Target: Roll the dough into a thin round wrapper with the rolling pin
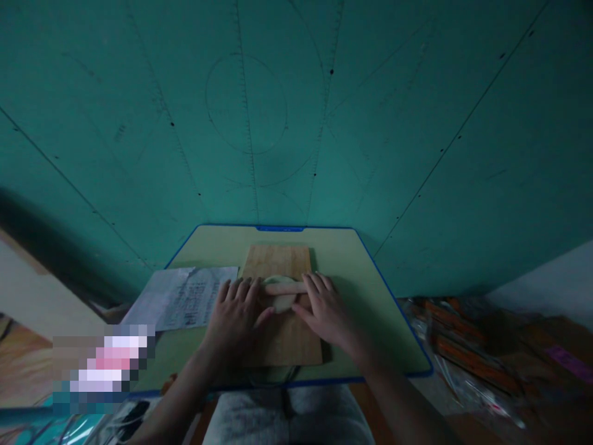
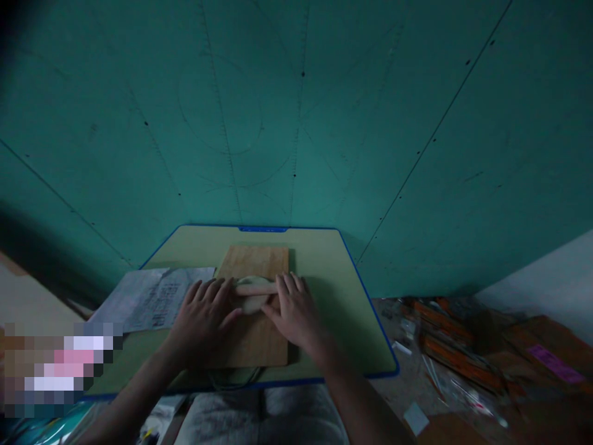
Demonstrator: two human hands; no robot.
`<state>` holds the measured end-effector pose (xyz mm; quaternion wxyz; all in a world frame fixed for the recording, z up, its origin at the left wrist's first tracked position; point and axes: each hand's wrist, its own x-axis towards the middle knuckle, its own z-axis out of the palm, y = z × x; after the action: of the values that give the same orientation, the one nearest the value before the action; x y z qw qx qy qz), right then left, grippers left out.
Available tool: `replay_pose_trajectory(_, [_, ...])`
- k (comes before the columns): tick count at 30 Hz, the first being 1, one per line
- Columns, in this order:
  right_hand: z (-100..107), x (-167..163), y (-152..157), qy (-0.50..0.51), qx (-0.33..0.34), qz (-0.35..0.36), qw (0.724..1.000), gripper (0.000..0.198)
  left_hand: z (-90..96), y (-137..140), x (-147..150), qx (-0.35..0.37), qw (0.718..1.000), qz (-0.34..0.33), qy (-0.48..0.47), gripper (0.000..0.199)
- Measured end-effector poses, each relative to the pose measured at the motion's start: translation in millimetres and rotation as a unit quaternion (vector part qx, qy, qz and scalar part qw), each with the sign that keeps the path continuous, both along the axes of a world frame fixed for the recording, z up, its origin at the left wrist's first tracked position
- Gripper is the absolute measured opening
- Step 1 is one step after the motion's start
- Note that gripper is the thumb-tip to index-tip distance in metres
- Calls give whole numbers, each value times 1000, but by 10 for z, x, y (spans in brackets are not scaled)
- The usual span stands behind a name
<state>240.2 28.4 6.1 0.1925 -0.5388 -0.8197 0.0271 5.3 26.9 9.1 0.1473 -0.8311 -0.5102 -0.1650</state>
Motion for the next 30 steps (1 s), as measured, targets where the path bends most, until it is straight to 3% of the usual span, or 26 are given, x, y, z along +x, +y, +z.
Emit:
replay_pose_trajectory(3, [-38, 43, -254, -17, -5, 3, 1000, 69, -100, -217, -50, 33, 999, -22, -10, 63])
replay_pose_trajectory(6, [-26, 54, -343, -22, -13, 0, 1000, 70, -153, -259, -98, 32, 999, -27, -5, 61])
replay_pose_trajectory(17, [158, -86, 131, -40, 7, -14, 999, 42, -33, 223, -11, -15, 1000, -5, 6, 58])
replay_pose_trajectory(25, [66, -67, 70, -23, 11, -19, 999, 41, 41, 101, 66, -7, 1000, 16, 6, 46])
replay_pose_trajectory(30, [111, -115, 16, -44, 3, -50, 998, 33, 103, 104, 70, -44, 998, 39, 6, 32])
